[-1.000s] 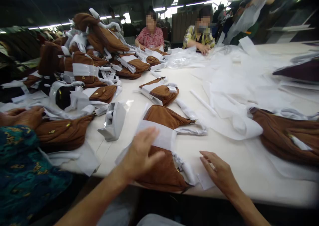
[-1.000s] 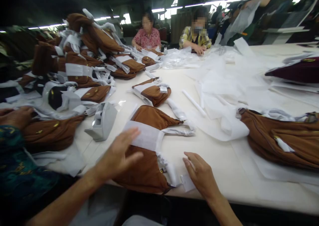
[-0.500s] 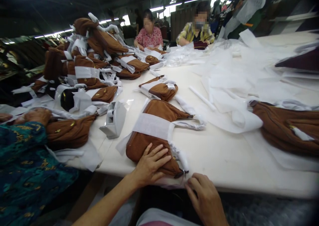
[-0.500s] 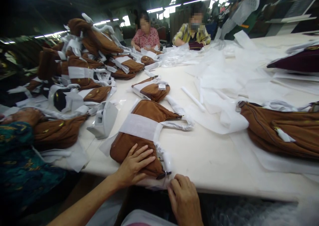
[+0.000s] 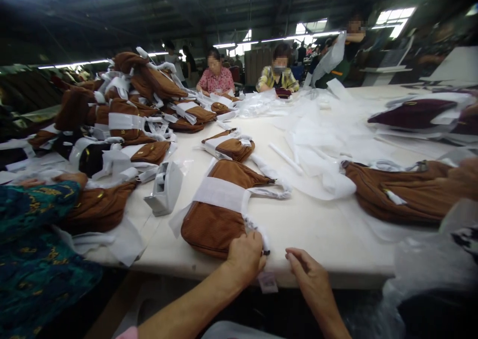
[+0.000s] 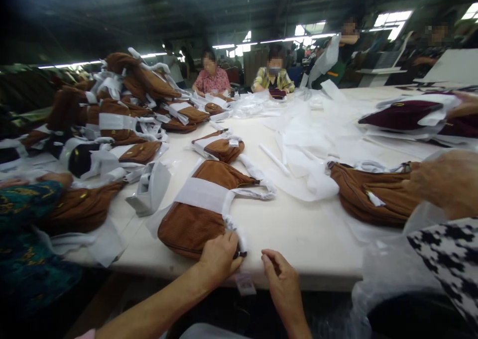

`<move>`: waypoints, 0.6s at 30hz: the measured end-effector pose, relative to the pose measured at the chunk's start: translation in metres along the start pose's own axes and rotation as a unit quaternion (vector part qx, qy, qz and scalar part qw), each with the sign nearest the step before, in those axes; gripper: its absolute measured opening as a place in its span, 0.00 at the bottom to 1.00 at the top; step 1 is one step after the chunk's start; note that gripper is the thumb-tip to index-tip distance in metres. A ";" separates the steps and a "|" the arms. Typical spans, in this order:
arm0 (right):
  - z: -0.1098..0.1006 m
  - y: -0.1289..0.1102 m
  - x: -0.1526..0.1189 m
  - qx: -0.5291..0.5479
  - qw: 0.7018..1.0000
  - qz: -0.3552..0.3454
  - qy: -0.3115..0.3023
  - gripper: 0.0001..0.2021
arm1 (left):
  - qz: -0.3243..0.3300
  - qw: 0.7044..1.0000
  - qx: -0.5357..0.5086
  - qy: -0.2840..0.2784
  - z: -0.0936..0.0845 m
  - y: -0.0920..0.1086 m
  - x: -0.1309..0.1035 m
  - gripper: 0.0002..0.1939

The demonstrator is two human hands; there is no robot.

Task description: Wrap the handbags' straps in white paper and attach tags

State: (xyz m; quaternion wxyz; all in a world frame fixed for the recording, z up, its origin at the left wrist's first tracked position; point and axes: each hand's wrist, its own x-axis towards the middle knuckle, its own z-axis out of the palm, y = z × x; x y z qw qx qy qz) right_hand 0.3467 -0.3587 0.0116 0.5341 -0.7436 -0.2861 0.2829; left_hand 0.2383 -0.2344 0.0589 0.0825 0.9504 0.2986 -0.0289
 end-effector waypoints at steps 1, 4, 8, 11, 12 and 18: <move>-0.001 0.001 0.004 0.034 0.999 0.024 -0.005 0.18 | 0.009 1.000 0.002 0.003 0.002 -0.004 -0.001 0.13; 0.004 -0.004 0.018 0.151 0.982 0.099 -0.059 0.20 | 0.066 0.996 -0.052 0.012 0.003 -0.017 -0.008 0.08; 0.020 -0.034 0.029 0.296 0.916 0.138 -0.234 0.23 | 0.131 0.949 -0.281 0.062 -0.011 -0.033 -0.017 0.11; 0.033 -0.061 0.028 0.336 0.895 0.067 -0.287 0.24 | 0.121 0.888 -0.431 0.103 -0.023 -0.046 -0.024 0.12; 0.037 -0.068 0.028 0.337 0.897 0.039 -0.284 0.24 | 0.109 0.873 -0.463 0.108 -0.024 -0.050 -0.026 0.12; 0.065 -0.089 0.027 0.315 0.912 -0.017 -0.262 0.23 | 0.047 0.804 -0.574 0.148 -0.013 -0.069 -0.034 0.13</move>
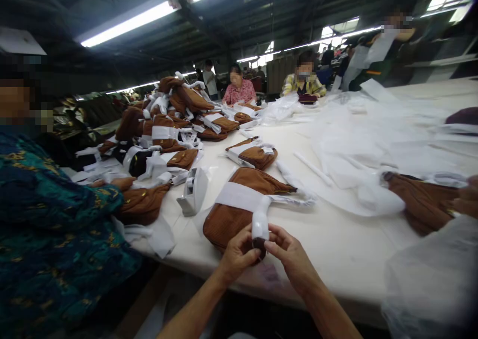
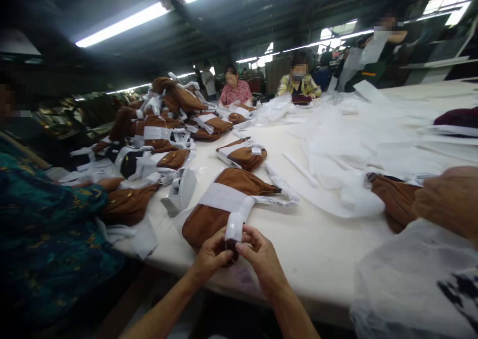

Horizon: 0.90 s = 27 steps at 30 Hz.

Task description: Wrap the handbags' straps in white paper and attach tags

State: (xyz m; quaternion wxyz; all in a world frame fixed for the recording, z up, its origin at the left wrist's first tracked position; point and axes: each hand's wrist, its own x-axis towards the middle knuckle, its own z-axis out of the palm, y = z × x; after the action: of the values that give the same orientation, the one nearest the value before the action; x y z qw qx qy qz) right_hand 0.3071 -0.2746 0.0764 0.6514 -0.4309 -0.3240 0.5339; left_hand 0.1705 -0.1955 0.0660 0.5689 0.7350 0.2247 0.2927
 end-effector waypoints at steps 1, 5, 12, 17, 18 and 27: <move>0.003 0.002 0.002 -0.001 1.000 0.001 0.005 0.24 | -0.002 1.000 0.000 0.012 -0.001 -0.003 -0.002 0.14; 0.013 0.014 0.008 -0.002 1.000 -0.014 0.009 0.24 | -0.027 0.998 -0.025 0.045 -0.010 -0.009 -0.008 0.14; 0.026 0.021 0.012 -0.040 0.993 -0.094 0.053 0.17 | -0.096 0.987 0.019 0.131 -0.008 0.010 0.003 0.29; 0.011 0.026 0.022 -0.105 0.979 -0.126 0.117 0.18 | -0.112 0.974 0.079 0.178 0.017 -0.023 0.021 0.29; 0.007 0.028 0.018 -0.146 0.972 -0.124 0.133 0.19 | -0.098 0.975 0.100 0.172 0.023 -0.032 0.025 0.28; -0.095 -0.094 -0.051 -0.692 0.659 -0.138 0.259 0.09 | 0.249 0.880 0.379 0.145 0.018 -0.081 0.091 0.23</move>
State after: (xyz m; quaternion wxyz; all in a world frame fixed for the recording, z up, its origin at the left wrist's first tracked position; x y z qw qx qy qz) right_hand 0.4186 -0.3502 0.1238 0.2891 -0.8285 -0.4739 -0.0740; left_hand 0.2489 -0.1272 0.0004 0.1166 0.8756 0.2079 0.4201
